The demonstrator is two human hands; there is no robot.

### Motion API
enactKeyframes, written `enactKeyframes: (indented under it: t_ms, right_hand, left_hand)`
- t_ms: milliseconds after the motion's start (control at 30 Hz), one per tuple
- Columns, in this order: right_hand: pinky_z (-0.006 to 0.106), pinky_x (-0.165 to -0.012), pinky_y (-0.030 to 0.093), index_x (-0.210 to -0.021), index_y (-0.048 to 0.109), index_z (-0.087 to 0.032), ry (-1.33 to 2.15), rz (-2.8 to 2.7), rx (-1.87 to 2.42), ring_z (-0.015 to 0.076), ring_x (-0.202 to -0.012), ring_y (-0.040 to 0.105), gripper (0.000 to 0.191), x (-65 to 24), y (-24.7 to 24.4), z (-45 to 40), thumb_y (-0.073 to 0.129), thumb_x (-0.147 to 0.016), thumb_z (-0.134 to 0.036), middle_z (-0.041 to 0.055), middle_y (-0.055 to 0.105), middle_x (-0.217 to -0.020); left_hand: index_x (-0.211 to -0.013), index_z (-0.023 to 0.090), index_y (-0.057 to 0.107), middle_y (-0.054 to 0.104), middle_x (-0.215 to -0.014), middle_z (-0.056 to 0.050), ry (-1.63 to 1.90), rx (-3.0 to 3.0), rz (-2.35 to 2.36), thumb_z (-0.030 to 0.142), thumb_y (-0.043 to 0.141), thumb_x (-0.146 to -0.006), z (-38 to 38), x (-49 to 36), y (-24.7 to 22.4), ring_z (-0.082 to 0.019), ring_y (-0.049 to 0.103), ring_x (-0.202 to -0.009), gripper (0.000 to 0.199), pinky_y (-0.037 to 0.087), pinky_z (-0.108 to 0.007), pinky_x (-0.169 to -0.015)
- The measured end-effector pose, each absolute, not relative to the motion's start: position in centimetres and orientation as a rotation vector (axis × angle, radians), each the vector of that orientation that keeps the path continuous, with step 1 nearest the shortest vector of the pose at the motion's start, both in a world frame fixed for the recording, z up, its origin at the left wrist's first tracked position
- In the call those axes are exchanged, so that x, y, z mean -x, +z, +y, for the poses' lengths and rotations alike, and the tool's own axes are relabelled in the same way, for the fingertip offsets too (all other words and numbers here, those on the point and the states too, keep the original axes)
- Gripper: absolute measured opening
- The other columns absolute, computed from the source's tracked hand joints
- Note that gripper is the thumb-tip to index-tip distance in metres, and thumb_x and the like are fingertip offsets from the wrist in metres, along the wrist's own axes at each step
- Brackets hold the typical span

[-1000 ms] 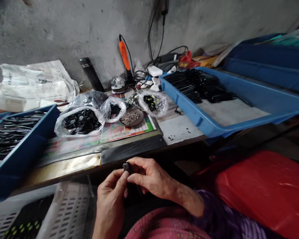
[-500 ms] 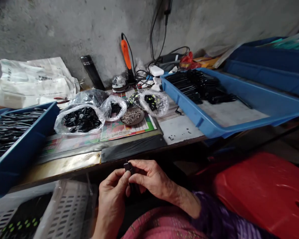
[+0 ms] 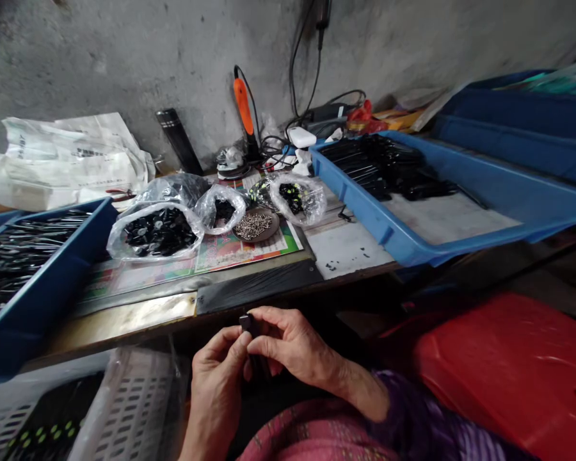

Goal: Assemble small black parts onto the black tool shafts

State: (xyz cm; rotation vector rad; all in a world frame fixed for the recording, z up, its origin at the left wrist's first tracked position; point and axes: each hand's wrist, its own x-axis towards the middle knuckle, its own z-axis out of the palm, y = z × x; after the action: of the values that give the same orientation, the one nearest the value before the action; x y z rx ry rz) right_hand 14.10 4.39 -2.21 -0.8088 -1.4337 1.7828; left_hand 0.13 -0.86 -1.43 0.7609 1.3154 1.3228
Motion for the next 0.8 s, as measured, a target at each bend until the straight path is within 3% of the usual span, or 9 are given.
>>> enactKeyframes:
  t_ms: [267, 433, 633, 800]
  right_hand:
    - [0.014, -0.042, 0.044, -0.105, 0.069, -0.015, 1.683, -1.508, 0.805, 0.0054, -0.05, 0.053, 0.026, -14.2, -2.0, 4.3, 0.071, -0.086, -0.032, 0.0005, 0.061, -0.084]
    - [0.015, -0.043, 0.045, -0.1, 0.069, -0.014, 1.645, -1.588, 0.766, 0.0058, -0.052, 0.054, 0.025, -14.3, -1.5, 4.6, 0.066, -0.09, -0.037, 0.0017, 0.06, -0.088]
    - [0.014, -0.043, 0.039, -0.093, 0.065, -0.013, 1.502, -1.697, 0.916, 0.0044, -0.047, 0.048, 0.023, -14.5, 0.1, 5.8, 0.062, -0.09, -0.036, -0.0025, 0.057, -0.07]
    - [0.013, -0.039, 0.034, -0.079, 0.057, -0.015, 1.459, -1.834, 0.991, 0.0043, -0.043, 0.045, 0.017, -14.4, 0.4, 5.9, 0.058, -0.088, -0.029, -0.0053, 0.051, -0.061]
  left_hand:
    - [-0.08, 0.01, 0.074, 0.047, -0.049, 0.004, 1.356, -0.744, 1.298, 0.049, 0.078, -0.073, -0.6, -0.6, -1.5, -0.005, 0.038, -0.044, 0.039, 0.029, -0.017, -0.043]
    - [-0.08, 0.011, 0.071, 0.046, -0.05, 0.005, 1.395, -0.749, 1.298, 0.05, 0.076, -0.075, -0.6, -0.9, -1.6, -0.005, 0.036, -0.043, 0.039, 0.028, -0.016, -0.042]
    - [-0.079, 0.014, 0.071, 0.05, -0.056, 0.003, 1.348, -0.938, 1.411, 0.044, 0.071, -0.081, -1.0, -0.9, -2.1, -0.006, 0.035, -0.048, 0.03, 0.029, -0.018, -0.046]
    - [-0.075, 0.015, 0.07, 0.06, -0.067, -0.001, 1.348, -0.982, 1.431, 0.042, 0.068, -0.084, -1.4, -1.3, -2.2, -0.01, 0.047, -0.06, 0.029, 0.039, -0.02, -0.057]
